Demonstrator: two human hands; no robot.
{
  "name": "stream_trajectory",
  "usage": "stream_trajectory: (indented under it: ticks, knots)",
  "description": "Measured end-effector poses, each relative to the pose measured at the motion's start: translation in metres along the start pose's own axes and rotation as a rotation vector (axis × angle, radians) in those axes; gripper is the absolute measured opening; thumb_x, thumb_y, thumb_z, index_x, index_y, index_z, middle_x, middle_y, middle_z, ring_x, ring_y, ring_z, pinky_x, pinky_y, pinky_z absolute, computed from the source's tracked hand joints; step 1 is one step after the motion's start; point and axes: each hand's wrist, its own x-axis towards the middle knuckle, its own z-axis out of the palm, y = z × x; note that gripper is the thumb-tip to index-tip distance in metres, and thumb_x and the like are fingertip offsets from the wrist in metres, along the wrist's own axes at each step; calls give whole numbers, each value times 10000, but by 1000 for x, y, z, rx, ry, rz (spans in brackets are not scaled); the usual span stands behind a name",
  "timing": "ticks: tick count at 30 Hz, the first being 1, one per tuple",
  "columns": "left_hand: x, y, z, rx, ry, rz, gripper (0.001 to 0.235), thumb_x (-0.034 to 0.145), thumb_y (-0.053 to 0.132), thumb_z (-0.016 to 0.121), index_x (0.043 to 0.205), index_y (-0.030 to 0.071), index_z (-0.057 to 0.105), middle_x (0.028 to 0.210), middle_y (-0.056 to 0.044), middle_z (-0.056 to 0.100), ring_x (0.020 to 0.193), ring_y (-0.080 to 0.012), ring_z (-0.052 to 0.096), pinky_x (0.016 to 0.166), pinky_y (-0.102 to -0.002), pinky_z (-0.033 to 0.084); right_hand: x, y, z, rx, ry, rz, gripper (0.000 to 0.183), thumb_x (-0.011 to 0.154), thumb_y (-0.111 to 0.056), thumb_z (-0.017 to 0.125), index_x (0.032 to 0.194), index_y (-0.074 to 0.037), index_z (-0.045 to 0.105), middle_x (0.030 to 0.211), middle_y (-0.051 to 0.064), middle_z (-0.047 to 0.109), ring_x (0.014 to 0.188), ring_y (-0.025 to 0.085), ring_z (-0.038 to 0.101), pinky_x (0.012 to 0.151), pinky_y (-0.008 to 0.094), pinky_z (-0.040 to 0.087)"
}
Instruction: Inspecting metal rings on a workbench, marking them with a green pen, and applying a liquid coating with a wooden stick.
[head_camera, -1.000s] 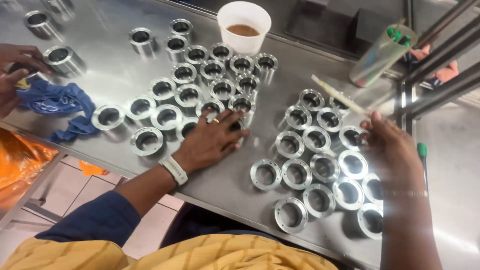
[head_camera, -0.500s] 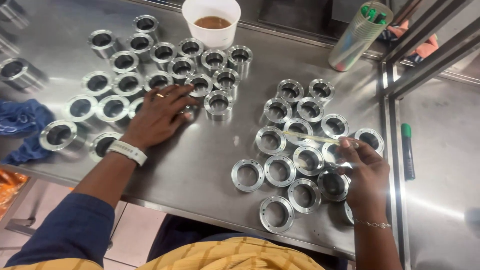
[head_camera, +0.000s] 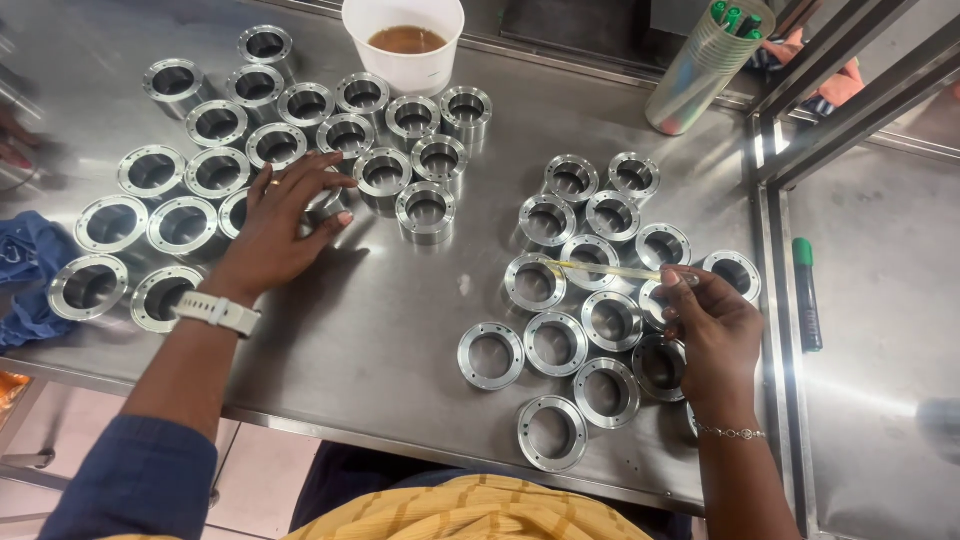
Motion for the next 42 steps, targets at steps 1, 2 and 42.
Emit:
stream_trajectory:
  ticks: [1, 2, 42]
  knots:
    - [-4, 8, 2, -1, 0, 1, 399, 968, 375, 649, 1337, 232, 598, 1592, -16, 441, 1521, -269, 320, 1224, -601, 77, 0, 1, 0, -1, 1, 0, 207, 942, -182, 759, 1071, -21, 744, 848, 27, 728, 634, 42, 558, 537, 186, 415]
    - [-7, 17, 3, -15, 40, 28, 403, 967, 370, 649, 1338, 223, 596, 1585, -28, 447, 1522, -267, 334, 1236, -597, 80, 0, 2, 1, -4, 4, -2, 210, 941, -181, 761, 1075, -20, 745, 849, 26, 728, 639, 41, 563, 538, 185, 414]
    - [-31, 116, 25, -104, 0, 248, 361, 938, 282, 683, 1282, 188, 630, 1497, -25, 524, 1403, -218, 469, 1167, -492, 259, -37, -15, -31, -125, 42, 4, 249, 935, -194, 753, 1116, -22, 751, 865, 16, 731, 661, 53, 592, 560, 187, 443]
